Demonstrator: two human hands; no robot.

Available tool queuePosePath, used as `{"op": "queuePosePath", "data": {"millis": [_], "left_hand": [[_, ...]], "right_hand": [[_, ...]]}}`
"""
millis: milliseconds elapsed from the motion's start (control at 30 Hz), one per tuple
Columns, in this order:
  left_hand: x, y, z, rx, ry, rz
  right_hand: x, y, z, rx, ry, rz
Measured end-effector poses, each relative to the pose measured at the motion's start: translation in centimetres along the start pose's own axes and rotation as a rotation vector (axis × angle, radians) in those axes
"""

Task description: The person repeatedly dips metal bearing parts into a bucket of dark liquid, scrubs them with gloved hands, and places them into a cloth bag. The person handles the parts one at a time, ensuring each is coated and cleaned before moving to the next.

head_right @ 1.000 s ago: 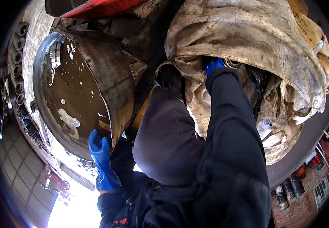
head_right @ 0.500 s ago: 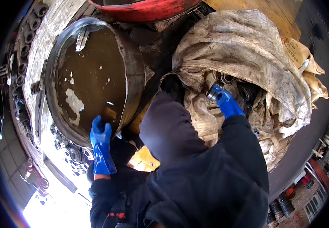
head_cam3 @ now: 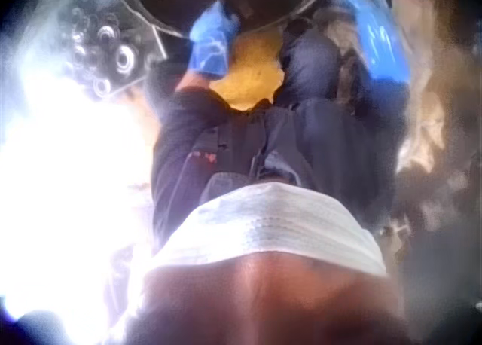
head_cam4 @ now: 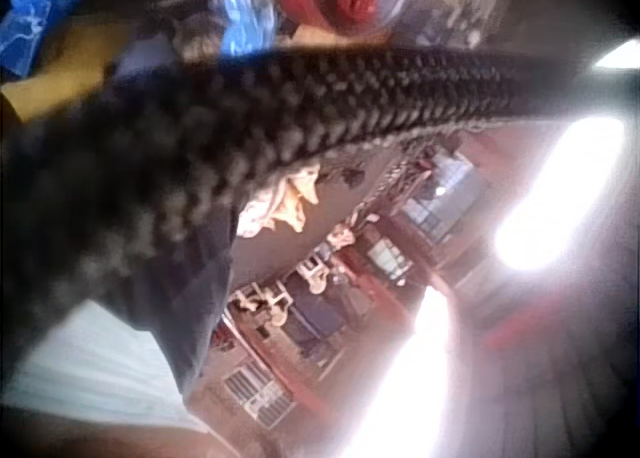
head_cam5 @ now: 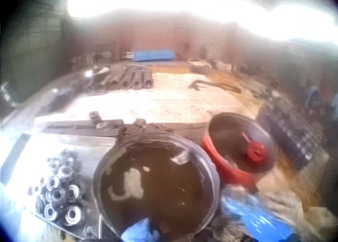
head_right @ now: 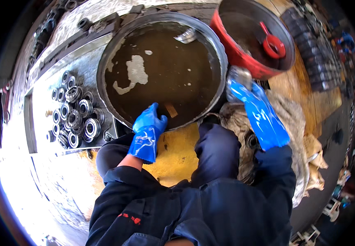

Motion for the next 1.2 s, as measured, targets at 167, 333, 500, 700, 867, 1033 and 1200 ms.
{"op": "queuePosePath", "data": {"millis": [167, 333, 500, 700, 867, 1033, 1200], "left_hand": [[-0.2, 0.6, 0.7, 0.023, 0.005, -0.062], [-0.2, 1.1, -0.3, 0.106, 0.013, 0.026], [0.5, 0.5, 0.1, 0.105, 0.035, -0.018], [0.3, 0.7, 0.0, 0.124, 0.043, -0.002], [0.2, 0.1, -0.2, 0.113, 0.086, 0.141], [-0.8, 0.7, 1.5, 0.04, 0.082, 0.088], [-0.7, -0.1, 0.1, 0.086, 0.092, 0.052]], "right_hand": [[-16.0, 15.1, -3.9, 0.052, -0.173, -0.292], [-25.0, 30.5, -2.3, 0.751, -0.56, -0.5], [-27.5, 37.3, -0.9, 1.542, -0.705, -0.669], [-31.7, 32.6, -4.1, 1.5, -0.857, -0.053], [-29.0, 22.0, -7.2, 1.415, -0.811, -0.138], [-18.5, 1.2, -0.5, 1.001, -0.404, -0.026], [4.3, -13.5, 4.8, 0.589, -0.177, 0.206]]}}
Point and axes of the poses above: each hand's wrist, its own x-axis away from the middle knuckle, its own y-axis out of the palm, z = x × y, the point moved 10 cm from there along -x, towards the middle knuckle, and after that the axes turned 14 degrees about -y, right-handed, at the moved point
